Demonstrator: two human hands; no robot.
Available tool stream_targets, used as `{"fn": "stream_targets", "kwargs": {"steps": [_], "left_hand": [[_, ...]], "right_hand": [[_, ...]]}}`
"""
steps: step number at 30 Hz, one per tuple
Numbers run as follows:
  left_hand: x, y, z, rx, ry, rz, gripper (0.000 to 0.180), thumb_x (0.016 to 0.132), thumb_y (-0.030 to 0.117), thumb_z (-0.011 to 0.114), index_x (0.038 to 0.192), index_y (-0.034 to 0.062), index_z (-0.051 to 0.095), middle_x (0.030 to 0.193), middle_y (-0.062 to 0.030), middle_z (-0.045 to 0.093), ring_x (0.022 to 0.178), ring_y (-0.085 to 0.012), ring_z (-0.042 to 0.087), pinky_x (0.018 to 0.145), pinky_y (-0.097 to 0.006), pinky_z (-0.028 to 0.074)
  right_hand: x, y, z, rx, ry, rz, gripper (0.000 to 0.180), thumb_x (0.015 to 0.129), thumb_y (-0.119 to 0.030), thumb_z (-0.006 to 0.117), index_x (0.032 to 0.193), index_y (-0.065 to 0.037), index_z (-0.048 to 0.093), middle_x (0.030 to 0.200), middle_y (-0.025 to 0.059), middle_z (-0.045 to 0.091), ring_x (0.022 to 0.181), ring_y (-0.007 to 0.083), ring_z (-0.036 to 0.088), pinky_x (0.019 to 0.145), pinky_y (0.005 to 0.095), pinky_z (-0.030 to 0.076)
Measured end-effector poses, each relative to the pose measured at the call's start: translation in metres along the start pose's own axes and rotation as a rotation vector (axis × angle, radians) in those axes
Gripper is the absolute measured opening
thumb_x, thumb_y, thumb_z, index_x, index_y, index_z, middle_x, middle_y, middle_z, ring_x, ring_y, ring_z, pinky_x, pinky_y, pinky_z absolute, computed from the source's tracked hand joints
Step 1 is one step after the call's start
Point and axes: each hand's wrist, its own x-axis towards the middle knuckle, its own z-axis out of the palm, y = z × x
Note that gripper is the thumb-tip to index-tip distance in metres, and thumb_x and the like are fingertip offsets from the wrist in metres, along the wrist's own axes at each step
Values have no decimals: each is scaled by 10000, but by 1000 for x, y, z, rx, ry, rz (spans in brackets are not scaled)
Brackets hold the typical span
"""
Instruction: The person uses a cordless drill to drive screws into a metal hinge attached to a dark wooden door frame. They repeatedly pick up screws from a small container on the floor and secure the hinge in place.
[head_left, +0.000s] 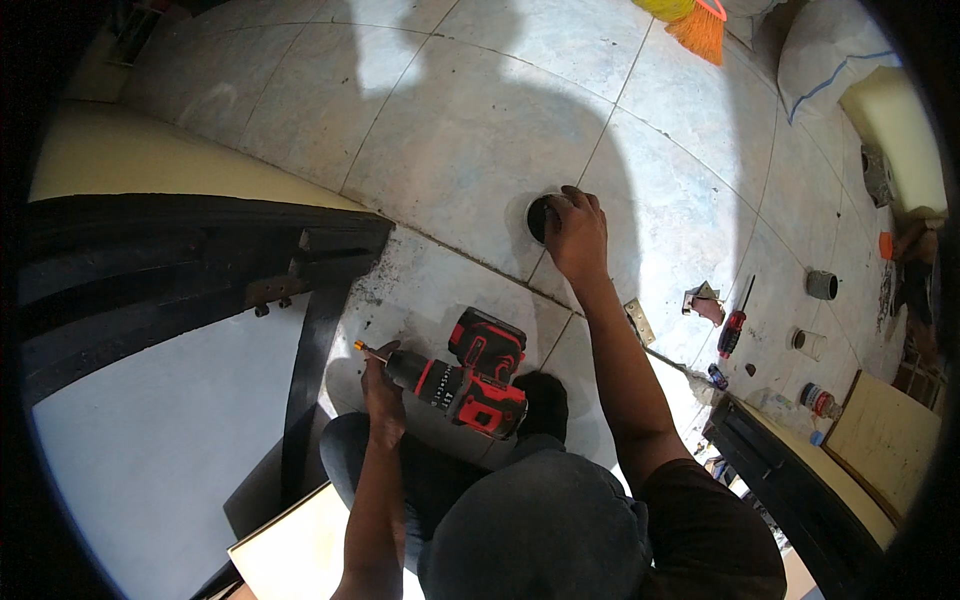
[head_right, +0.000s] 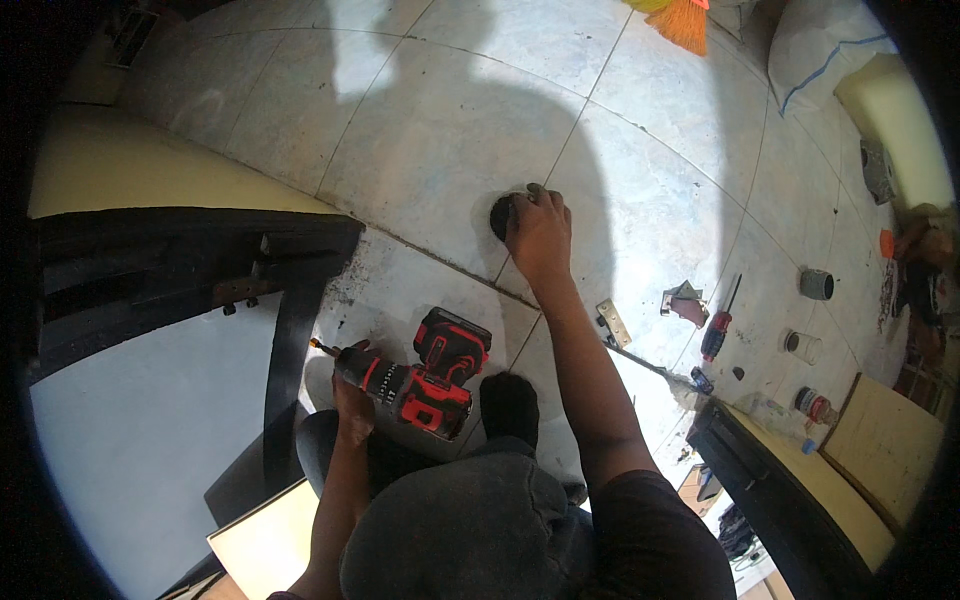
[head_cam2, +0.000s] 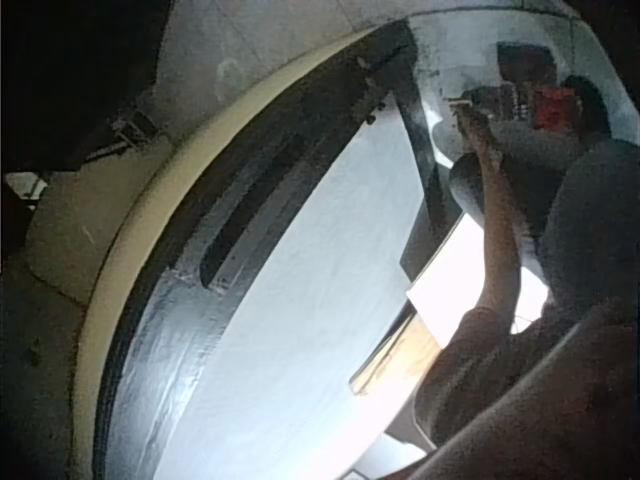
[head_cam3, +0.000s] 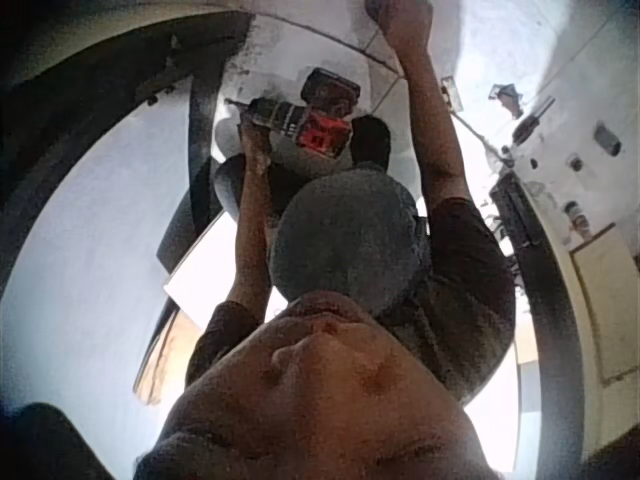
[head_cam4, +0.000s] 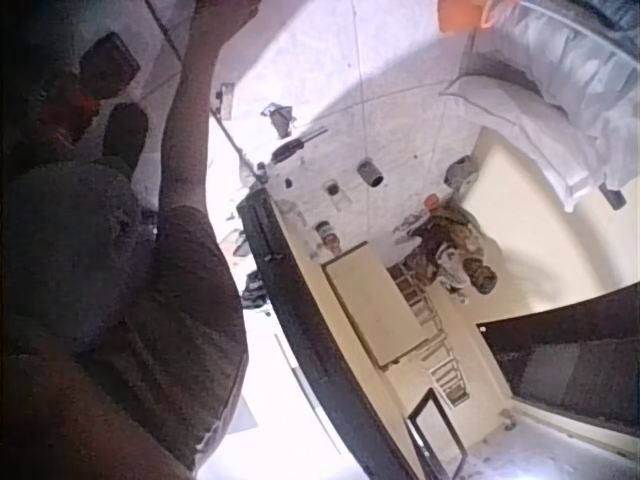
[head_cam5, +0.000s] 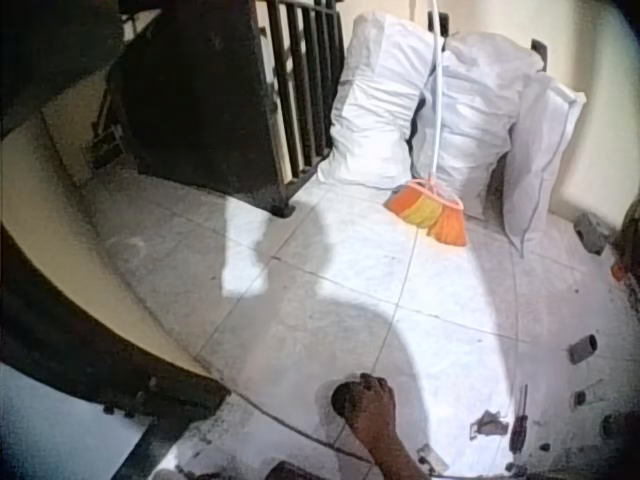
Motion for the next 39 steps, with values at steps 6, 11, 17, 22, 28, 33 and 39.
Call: {"fn": "stream_targets", "kwargs": {"steps": [6, 11, 17, 22, 28, 33, 39], "left_hand": [[3, -3, -2, -54, -18, -6, 662, 1032, 586, 391, 1265, 5, 606, 1118, -99, 627, 1062, -218, 588, 975, -361, 444], [8, -1, 0, -20, 3, 10, 652, 1027, 589, 402, 1267, 17, 604, 1162, -100, 608, 1104, -218, 572, 991, -373, 436], [1, 8, 9, 41, -12, 91, 616, 1034, 568, 412, 1254, 27, 606, 1190, -89, 607, 1149, -198, 565, 1006, -380, 434], [-6, 16, 11, 283, -30, 182, 592, 1047, 548, 394, 1282, 36, 577, 1213, -85, 611, 1143, -201, 589, 991, -381, 455], [1, 2, 2, 111, -30, 128, 573, 1057, 539, 371, 1312, 51, 531, 1203, -78, 613, 1131, -205, 596, 984, -383, 461], [8, -7, -5, -79, 9, 32, 565, 1059, 542, 364, 1281, 56, 545, 1204, -75, 604, 1133, -210, 586, 995, -396, 454], [3, -4, -4, 159, -69, 155, 573, 1047, 555, 390, 1296, 63, 545, 1211, -70, 600, 1150, -214, 581, 1024, -395, 436]], "right_hand": [[0, 6, -10, 124, -44, -32, 229, 791, -85, 644, 989, -34, 747, 1269, 238, 625, 1184, 420, 563, 1030, 471, 453], [5, -2, -6, 108, 55, -37, 224, 787, -143, 691, 973, -41, 762, 1307, 245, 600, 1248, 413, 518, 1060, 486, 416], [10, -15, 13, -20, 77, 130, 187, 794, -173, 703, 926, -54, 763, 1278, 198, 626, 1219, 382, 534, 1045, 477, 418], [10, -13, 22, 63, 122, 189, 156, 779, -139, 667, 875, -31, 726, 1145, 159, 663, 1107, 351, 579, 969, 467, 447], [5, -1, 17, 157, 112, 215, 170, 771, -101, 662, 909, -21, 723, 1151, 175, 667, 1099, 379, 592, 966, 456, 472], [-5, 10, 2, 20, 59, 126, 274, 780, -91, 661, 1037, -22, 727, 1233, 211, 642, 1146, 395, 588, 1005, 461, 471], [-7, 16, -7, 64, -4, 48, 334, 781, -78, 645, 1104, -41, 721, 1280, 221, 622, 1201, 405, 565, 1041, 472, 448]]}}
